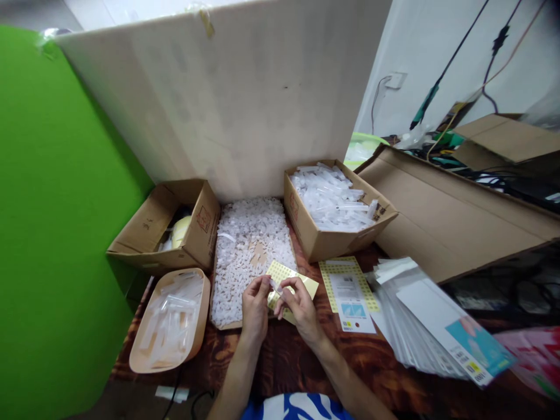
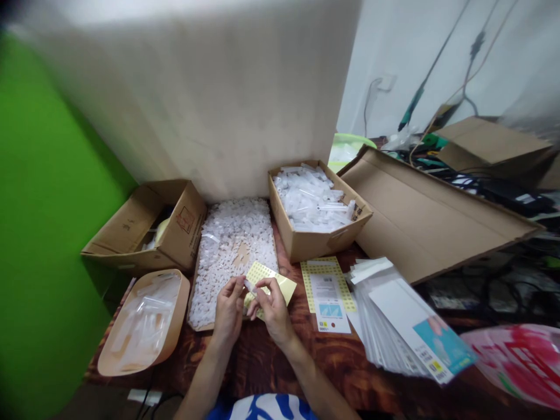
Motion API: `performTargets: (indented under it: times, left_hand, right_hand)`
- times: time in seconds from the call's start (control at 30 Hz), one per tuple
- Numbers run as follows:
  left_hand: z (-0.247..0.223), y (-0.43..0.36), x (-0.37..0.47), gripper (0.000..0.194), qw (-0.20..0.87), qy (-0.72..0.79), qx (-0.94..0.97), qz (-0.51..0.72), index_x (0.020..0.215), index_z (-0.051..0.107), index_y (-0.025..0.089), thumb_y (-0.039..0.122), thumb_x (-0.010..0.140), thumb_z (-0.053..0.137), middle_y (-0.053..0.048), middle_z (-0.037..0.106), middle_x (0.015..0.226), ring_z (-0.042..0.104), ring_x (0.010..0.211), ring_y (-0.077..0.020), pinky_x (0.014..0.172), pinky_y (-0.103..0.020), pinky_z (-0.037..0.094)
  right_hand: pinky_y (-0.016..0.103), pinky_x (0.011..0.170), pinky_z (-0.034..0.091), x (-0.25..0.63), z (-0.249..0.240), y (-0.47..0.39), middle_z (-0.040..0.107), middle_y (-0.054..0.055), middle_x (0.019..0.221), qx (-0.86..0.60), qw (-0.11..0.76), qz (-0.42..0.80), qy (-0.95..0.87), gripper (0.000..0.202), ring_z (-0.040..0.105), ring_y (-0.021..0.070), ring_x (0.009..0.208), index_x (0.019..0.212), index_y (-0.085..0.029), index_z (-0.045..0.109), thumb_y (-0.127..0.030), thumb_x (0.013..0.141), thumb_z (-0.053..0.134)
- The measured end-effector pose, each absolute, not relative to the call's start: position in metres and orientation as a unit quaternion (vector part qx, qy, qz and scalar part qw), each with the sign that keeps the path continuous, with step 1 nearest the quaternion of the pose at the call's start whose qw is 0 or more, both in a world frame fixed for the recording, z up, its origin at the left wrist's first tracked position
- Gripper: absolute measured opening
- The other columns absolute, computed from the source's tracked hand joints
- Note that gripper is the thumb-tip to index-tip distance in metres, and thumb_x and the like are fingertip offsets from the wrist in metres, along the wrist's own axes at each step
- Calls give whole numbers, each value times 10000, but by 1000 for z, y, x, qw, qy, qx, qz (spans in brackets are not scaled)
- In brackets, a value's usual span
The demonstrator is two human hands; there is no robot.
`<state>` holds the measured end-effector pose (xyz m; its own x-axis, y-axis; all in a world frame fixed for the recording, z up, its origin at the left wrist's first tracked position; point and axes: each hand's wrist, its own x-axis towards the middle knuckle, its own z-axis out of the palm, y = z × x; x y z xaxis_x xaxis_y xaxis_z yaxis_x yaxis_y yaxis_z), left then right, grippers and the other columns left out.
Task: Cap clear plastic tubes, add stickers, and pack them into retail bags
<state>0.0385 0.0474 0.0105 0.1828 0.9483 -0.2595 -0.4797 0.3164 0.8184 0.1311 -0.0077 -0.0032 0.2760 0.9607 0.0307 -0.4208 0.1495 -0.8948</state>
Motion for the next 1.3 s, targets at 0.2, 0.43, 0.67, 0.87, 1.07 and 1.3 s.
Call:
performTargets:
  times: [0.2, 0.43, 0.67, 0.87, 1.07, 1.3]
  left_hand:
    - [17, 53, 27, 345, 718, 389, 344, 464, 767, 753, 140, 438, 653, 884, -32, 674, 802, 588, 763, -136, 743, -230, 472]
    - [22, 59, 17, 279, 617, 400, 511, 445, 777, 776, 149, 428, 777, 790, -70, 688, 853, 611, 868, -198, 834, -275, 464]
    - [33, 58, 21, 228, 598, 398, 532, 447, 764, 785, 164, 391, 764, 802, -74, 688, 843, 622, 854, -205, 784, -276, 490]
    - [32, 58, 18, 218, 598, 394, 539, 443, 753, 778, 162, 378, 772, 795, -69, 684, 826, 620, 844, -204, 788, -281, 481]
    - [32, 61, 19, 243, 620, 391, 510, 449, 732, 774, 152, 390, 749, 820, -60, 661, 821, 591, 845, -186, 797, -263, 459]
    - [44, 66, 35, 317, 701, 343, 404, 477, 723, 765, 149, 442, 673, 873, -30, 643, 771, 563, 788, -151, 764, -241, 449]
  right_hand:
    - [205, 456, 250, 127, -3, -11, 513, -66, 668, -411, 685, 516, -310, 350, 379, 52, 437, 992, -207, 524, -535, 924, 624]
    - [221, 456, 178, 125, 1, -11, 435, -65, 695, -407, 692, 527, -279, 368, 287, 48, 454, 970, -207, 545, -554, 899, 647]
    - [190, 446, 167, 128, 4, -11, 375, -80, 655, -418, 691, 521, -276, 347, 264, 36, 452, 955, -202, 553, -531, 906, 652]
    - [190, 436, 213, 129, 11, -14, 406, -59, 684, -459, 681, 488, -295, 397, 265, 52, 471, 924, -205, 563, -591, 876, 645]
    - [199, 458, 219, 128, 16, -14, 324, -80, 615, -492, 652, 471, -333, 300, 295, 80, 491, 956, -214, 557, -511, 939, 596]
    - [190, 404, 170, 129, 30, 5, 372, -77, 640, -444, 703, 464, -306, 374, 248, 49, 431, 914, -209, 555, -576, 894, 629]
